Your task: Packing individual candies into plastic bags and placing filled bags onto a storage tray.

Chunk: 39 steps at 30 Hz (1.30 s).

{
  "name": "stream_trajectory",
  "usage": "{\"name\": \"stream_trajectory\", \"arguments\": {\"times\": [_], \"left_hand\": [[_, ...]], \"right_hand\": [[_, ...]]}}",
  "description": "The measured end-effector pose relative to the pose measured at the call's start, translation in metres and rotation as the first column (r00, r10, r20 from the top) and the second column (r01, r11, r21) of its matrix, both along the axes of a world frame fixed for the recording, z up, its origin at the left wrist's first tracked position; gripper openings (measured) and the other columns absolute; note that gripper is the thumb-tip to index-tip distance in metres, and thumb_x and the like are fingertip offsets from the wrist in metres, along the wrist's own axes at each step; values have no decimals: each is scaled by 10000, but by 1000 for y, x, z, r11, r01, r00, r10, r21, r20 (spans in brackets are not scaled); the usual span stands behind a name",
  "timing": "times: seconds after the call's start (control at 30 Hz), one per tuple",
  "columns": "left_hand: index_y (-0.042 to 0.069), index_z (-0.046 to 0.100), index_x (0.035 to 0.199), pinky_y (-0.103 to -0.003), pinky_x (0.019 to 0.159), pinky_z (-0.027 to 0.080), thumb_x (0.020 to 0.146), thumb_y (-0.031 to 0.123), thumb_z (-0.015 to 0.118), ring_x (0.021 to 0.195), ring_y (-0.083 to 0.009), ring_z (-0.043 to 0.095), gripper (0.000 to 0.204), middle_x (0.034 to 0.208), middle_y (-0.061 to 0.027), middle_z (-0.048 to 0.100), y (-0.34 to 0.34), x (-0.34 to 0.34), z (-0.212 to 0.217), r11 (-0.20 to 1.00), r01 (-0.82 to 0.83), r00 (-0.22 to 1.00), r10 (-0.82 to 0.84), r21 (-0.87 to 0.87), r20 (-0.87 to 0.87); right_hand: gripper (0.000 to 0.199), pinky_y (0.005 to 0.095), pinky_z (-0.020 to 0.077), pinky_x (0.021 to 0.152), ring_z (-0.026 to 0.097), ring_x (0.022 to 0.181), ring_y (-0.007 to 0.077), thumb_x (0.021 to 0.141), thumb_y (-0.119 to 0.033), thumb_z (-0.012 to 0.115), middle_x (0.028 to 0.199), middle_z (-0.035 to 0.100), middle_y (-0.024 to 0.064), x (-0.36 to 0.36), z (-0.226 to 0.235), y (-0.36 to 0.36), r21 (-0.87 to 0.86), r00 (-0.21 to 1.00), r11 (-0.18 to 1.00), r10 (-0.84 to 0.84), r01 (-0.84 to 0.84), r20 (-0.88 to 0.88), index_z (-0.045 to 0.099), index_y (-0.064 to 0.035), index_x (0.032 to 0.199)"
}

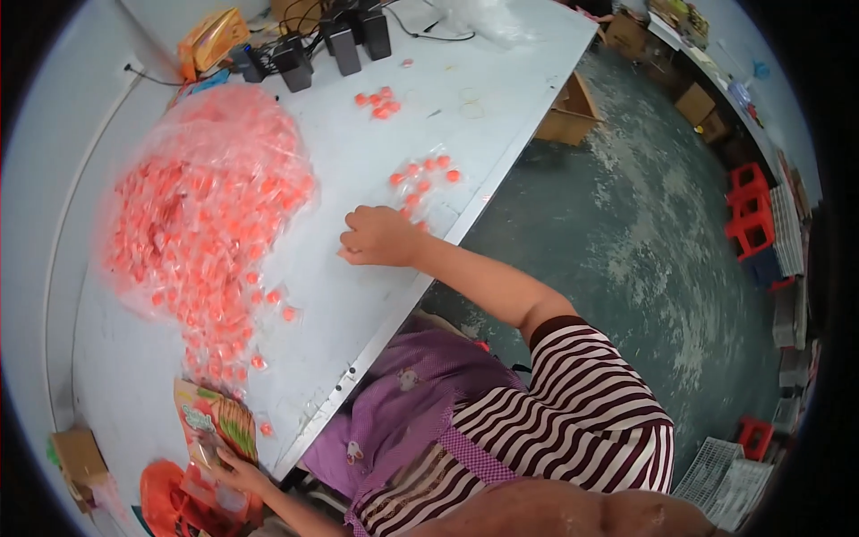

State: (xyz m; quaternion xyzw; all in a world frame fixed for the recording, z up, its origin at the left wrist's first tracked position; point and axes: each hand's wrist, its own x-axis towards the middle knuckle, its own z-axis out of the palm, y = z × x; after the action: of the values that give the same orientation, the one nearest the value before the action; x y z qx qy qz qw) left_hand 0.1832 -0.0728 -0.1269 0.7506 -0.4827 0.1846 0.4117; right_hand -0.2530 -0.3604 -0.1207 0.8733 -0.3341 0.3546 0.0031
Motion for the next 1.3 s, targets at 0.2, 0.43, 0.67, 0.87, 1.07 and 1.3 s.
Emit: {"name": "stream_trajectory", "arguments": {"times": [0.2, 0.43, 0.67, 0.87, 1.07, 1.3], "left_hand": [[-92, 546, 1069, -343, 912, 423, 897, 173, 557, 1055, -318, 529, 316, 1324, -237, 409, -5, -9, 6, 999, -1, 1000, 2, -51, 12], [-90, 554, 1055, -340, 898, 424, 900, 186, 556, 1034, -308, 535, 317, 1274, -238, 462, -11, -33, 30, 999, 15, 982, -7, 39, -189], [-86, 546, 1075, -398, 986, 339, 885, 153, 558, 1190, -351, 422, 306, 1306, -245, 427, -5, -15, 37, 994, 102, 988, -96, 45, -120], [-62, 569, 1019, -420, 1004, 313, 847, 138, 594, 1212, -370, 395, 266, 1338, -245, 393, 19, 19, 42, 972, 229, 908, -192, 59, -371], [-22, 390, 1297, -426, 901, 428, 801, 347, 674, 1064, -336, 514, 680, 1245, -191, 476, 44, -15, 99, 972, -226, 744, 129, 65, 656], [90, 258, 1398, -407, 1054, 287, 778, 363, 696, 1339, -331, 170, 807, 1478, -137, 129, 13, -88, 161, 990, 80, 992, -90, 116, 92]], "right_hand": [[208, 349, 421, 511, 509, 649, 216, 701, -245, 635, 643, 460, 52, -1, -5, -2, 6, 997, 1000, 16, -17, 72, 538, -97, 592], [226, 343, 411, 512, 505, 648, 208, 696, -235, 643, 650, 450, 44, -2, -13, -5, -20, 996, 1000, 7, -5, 93, 508, -100, 575], [196, 339, 433, 515, 524, 660, 204, 700, -254, 634, 657, 475, 46, 8, -9, -5, -61, 996, 998, 20, -15, 83, 558, -103, 600], [200, 343, 434, 506, 523, 640, 202, 699, -260, 631, 646, 479, 45, -2, -8, 0, -83, 998, 995, -50, 54, 44, 569, -99, 598], [194, 344, 433, 508, 527, 649, 202, 702, -252, 625, 645, 482, 43, -1, -7, -3, -89, 996, 996, -16, 24, 87, 573, -97, 596], [196, 345, 434, 509, 529, 671, 204, 707, -260, 616, 650, 489, 40, 1, -11, -3, -68, 996, 997, -21, 28, 91, 567, -110, 591]]}}
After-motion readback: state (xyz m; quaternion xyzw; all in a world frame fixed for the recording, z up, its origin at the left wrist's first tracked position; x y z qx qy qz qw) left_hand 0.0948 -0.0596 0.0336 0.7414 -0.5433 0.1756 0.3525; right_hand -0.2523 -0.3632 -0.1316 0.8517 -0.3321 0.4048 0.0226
